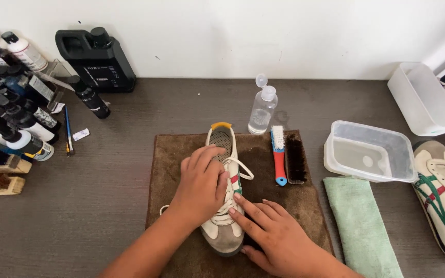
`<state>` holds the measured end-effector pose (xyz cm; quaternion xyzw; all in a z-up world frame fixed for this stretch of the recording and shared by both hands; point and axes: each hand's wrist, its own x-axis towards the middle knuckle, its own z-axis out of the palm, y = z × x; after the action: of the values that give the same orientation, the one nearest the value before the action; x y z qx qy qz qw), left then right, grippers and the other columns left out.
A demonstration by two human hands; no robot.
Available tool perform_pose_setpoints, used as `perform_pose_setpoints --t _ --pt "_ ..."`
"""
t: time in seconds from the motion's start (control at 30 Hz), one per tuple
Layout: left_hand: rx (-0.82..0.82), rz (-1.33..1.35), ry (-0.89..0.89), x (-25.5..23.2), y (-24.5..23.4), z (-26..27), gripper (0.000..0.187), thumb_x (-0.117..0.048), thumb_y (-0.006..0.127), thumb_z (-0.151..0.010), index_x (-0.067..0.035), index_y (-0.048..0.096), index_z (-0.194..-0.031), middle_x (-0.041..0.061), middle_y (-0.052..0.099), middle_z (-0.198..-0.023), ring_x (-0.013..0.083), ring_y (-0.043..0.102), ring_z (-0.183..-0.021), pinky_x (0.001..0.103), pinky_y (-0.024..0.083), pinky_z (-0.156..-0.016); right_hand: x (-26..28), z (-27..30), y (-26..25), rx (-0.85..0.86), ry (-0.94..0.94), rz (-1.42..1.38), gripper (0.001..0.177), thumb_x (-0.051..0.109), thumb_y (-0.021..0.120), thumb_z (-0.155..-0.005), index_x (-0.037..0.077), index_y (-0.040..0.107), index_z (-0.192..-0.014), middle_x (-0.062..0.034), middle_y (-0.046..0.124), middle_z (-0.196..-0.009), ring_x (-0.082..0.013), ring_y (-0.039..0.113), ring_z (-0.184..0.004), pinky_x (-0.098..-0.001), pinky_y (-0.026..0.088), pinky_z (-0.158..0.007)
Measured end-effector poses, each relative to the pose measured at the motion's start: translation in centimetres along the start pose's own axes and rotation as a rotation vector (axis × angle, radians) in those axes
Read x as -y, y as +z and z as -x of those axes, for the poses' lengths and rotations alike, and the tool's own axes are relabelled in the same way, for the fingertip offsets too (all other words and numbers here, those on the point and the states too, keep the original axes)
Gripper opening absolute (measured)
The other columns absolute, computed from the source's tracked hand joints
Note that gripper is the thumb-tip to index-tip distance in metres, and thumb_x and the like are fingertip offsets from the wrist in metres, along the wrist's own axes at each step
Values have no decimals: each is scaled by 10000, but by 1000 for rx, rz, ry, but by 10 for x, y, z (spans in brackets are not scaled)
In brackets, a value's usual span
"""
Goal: The person removes the laces from a white sneaker with green and red stripes, then wipes the laces with a white cloth. The shoe is placed on a brown towel on a workbench with cleaning supplies nearby.
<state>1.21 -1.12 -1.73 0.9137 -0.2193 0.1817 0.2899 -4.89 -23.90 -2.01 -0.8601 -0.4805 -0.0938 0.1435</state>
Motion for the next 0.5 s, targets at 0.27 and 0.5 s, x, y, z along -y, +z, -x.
perform_pose_setpoints --t 0.27,0.5 --pt "-160 192 391 -19 -25 1 140 -136 515 -948 -99 534 -815 96 638 -1194 299 602 -1165 456 366 -967 2 1 2 39 63 41 787 432 746 -861 111 469 -1524 -172 387 -1631 -304 581 -1229 -533 426 -1027" --pt "-306 -37 158 -12 -19 4 437 -542 782 -792 -160 570 -788 55 671 -1241 324 610 -1213 505 374 -972 3 1 0 17 58 44 824 423 770 -846 115 452 -1542 -164 429 -1606 -300 601 -1193 -529 433 -1035"
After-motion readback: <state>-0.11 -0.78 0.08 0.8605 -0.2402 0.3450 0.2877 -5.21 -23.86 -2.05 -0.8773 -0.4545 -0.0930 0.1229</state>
